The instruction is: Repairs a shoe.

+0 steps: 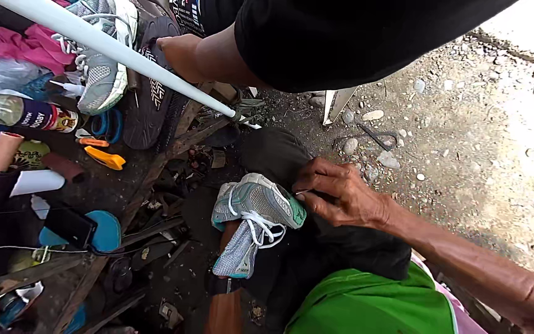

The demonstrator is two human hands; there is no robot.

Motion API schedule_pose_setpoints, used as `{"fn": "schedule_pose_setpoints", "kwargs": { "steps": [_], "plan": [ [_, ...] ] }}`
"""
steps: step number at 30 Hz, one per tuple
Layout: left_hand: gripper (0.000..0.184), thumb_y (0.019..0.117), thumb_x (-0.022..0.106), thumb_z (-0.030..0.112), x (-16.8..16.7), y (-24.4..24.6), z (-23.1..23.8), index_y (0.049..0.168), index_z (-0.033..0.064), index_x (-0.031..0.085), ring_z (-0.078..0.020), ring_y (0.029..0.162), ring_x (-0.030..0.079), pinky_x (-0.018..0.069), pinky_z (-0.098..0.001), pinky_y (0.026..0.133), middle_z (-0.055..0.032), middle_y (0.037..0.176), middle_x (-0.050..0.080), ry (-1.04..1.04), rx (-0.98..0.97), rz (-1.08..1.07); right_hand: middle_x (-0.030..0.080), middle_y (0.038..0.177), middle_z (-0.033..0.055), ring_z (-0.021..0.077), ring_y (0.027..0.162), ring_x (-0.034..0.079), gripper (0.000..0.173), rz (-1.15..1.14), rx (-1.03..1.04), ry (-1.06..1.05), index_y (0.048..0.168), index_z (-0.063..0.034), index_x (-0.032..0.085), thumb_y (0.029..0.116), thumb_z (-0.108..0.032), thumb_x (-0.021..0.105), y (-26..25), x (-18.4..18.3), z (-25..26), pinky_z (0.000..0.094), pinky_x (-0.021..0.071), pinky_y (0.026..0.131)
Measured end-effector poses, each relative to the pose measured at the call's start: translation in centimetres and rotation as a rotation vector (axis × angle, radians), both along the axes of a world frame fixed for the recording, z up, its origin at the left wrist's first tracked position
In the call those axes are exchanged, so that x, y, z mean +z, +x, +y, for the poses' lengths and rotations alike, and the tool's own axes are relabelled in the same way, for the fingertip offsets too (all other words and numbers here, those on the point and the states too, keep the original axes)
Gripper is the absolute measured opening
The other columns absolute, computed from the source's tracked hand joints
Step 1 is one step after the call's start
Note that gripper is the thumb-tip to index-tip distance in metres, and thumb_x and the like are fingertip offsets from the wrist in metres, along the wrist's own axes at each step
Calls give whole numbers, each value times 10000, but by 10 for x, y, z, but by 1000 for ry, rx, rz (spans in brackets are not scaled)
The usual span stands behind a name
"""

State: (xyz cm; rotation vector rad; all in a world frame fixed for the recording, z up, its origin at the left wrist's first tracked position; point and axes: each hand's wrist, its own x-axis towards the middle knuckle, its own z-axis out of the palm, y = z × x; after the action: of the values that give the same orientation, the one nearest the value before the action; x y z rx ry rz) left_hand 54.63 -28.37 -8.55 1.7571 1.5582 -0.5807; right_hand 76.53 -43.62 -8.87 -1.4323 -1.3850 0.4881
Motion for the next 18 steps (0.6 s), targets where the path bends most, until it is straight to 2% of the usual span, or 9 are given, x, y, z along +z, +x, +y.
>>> {"fn": "schedule_pose_setpoints", "kwargs": {
  "steps": [2,6,7,9,11,13,15,16,18],
  "plan": [
    [308,1018,527,39,-27,-21,-3,1231,-170,601,-284,1179,611,421,-302,1060,-313,1242,637,177,-30,-152,673,939,62,63,848,611,264,297,54,13,926,-25,717,1018,-220,567,-2,12,3,208,491,707],
    [270,1031,494,-7,19,2,5,1226,-171,586,-200,1122,587,408,-254,1001,-287,1247,631,14,-50,34,678,895,-56,12,739,618,277,917,135,35,885,-144,704,1011,-346,563,30,38,-25,187,523,646],
    [278,1043,483,21,12,-7,2,1221,-162,593,-201,1122,588,406,-251,1002,-282,1233,636,44,-126,9,674,858,-52,30,695,622,271,1036,128,70,868,-163,703,995,-371,582,41,44,-36,201,527,618],
    [315,1033,512,119,-39,-42,-8,1130,-133,674,-275,1084,667,467,-298,1004,-286,1122,695,283,-286,-183,640,756,-37,57,612,611,242,1205,91,141,829,-163,693,953,-357,621,65,59,-61,210,510,548],
    [376,1081,464,149,-30,-24,7,1354,-89,566,-265,1316,543,367,-322,1130,-246,1391,588,-52,-226,-22,612,691,-54,42,567,600,212,1226,80,134,834,-158,697,948,-328,641,91,70,-84,186,497,505],
    [372,1063,518,134,-43,-24,10,1359,-87,558,-260,1306,543,382,-333,1120,-242,1397,581,-137,-97,-86,583,631,-78,14,508,556,206,1127,11,42,782,-179,690,927,-322,661,111,78,-103,164,450,449],
    [351,1030,588,124,-74,-43,10,1305,-94,598,-291,1253,585,426,-372,1094,-256,1329,620,-83,4,-179,581,626,-89,10,512,550,210,1068,20,-34,755,-196,686,915,-330,665,116,84,-105,165,442,455],
    [368,1026,588,92,-78,-49,14,1335,-108,572,-308,1293,560,400,-377,1119,-271,1372,592,-101,62,-152,607,655,-97,5,544,578,204,1081,96,-48,791,-203,709,931,-343,659,111,84,-98,161,469,478],
    [407,1039,519,27,-72,-59,25,1419,-107,464,-251,1320,471,339,-320,1124,-250,1455,500,-196,134,-91,650,719,-104,3,597,615,212,1118,262,-111,867,-220,729,956,-389,637,99,79,-90,167,499,521]
  ]
}}
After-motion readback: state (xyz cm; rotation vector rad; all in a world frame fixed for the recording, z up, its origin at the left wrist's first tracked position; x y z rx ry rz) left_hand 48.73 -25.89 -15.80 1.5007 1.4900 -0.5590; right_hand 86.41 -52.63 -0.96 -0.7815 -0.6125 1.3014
